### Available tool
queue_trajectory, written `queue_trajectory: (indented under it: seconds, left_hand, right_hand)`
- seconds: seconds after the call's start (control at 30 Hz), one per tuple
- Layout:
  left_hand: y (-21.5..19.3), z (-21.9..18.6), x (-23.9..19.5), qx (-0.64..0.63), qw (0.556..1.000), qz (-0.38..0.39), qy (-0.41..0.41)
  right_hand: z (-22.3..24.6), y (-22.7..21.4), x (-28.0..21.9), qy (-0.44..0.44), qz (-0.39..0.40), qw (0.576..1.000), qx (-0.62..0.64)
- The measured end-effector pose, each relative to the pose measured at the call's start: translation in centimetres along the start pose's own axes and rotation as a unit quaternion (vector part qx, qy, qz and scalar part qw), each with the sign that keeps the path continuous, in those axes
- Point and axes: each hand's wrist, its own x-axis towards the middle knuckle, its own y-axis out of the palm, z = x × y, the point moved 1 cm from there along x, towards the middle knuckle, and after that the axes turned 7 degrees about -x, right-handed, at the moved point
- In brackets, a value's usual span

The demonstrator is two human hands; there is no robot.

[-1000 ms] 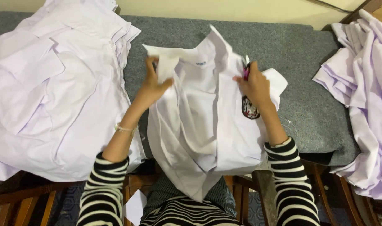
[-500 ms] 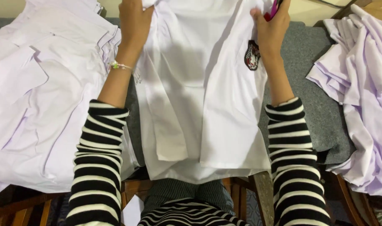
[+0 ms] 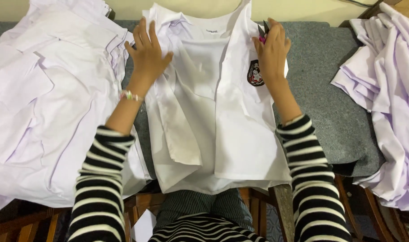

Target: The person sits with a white shirt in their lap and uses small scissors to trim loose threads from the collar, sleeves, and hem. They turn the shirt over to access different areas and continue cutting stray threads from the fabric.

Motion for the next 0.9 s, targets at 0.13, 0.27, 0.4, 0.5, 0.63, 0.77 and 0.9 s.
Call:
queue_trajectory:
  seconds: [0.13, 0.27, 0.4, 0.5, 0.63, 0.77, 0.9]
  left_hand:
    - [-3.1, -3.1, -6.7, -0.150, 0.987, 0.053, -0.007]
    - [-5.1, -4.8, -15.0, -0.157, 0.963, 0.187, 0.119]
    - [-7.0, -2.6, -19.8, -0.161, 0.960, 0.228, 0.013]
    - [-9.5, -1.8, -20.5, -0.187, 0.947, 0.255, -0.057]
    - [-11.0, -2.8, -21.5, -0.264, 0.925, 0.267, -0.049]
    - [-10.5, -3.4, -22.1, -0.338, 0.895, 0.283, -0.061]
    - [-12.2, -3.8, -21.9, -0.390, 0.866, 0.298, -0.097]
  right_hand:
    - [4.4, -2.2, -5.1, 0.049, 0.088, 0.978, 0.185]
    - [12.0, -5.9, -11.6, -0.176, 0.317, 0.885, 0.290]
    - [14.0, -3.8, -16.4, -0.226, 0.379, 0.867, 0.231]
    - [13.9, -2.4, -17.5, -0.169, 0.396, 0.875, 0.221]
    - [12.5, 0.6, -19.7, -0.179, 0.354, 0.897, 0.197]
    - [11.9, 1.2, -21.1, -0.228, 0.278, 0.917, 0.172]
    - [13.0, -0.6, -20.2, -0.150, 0.323, 0.909, 0.218]
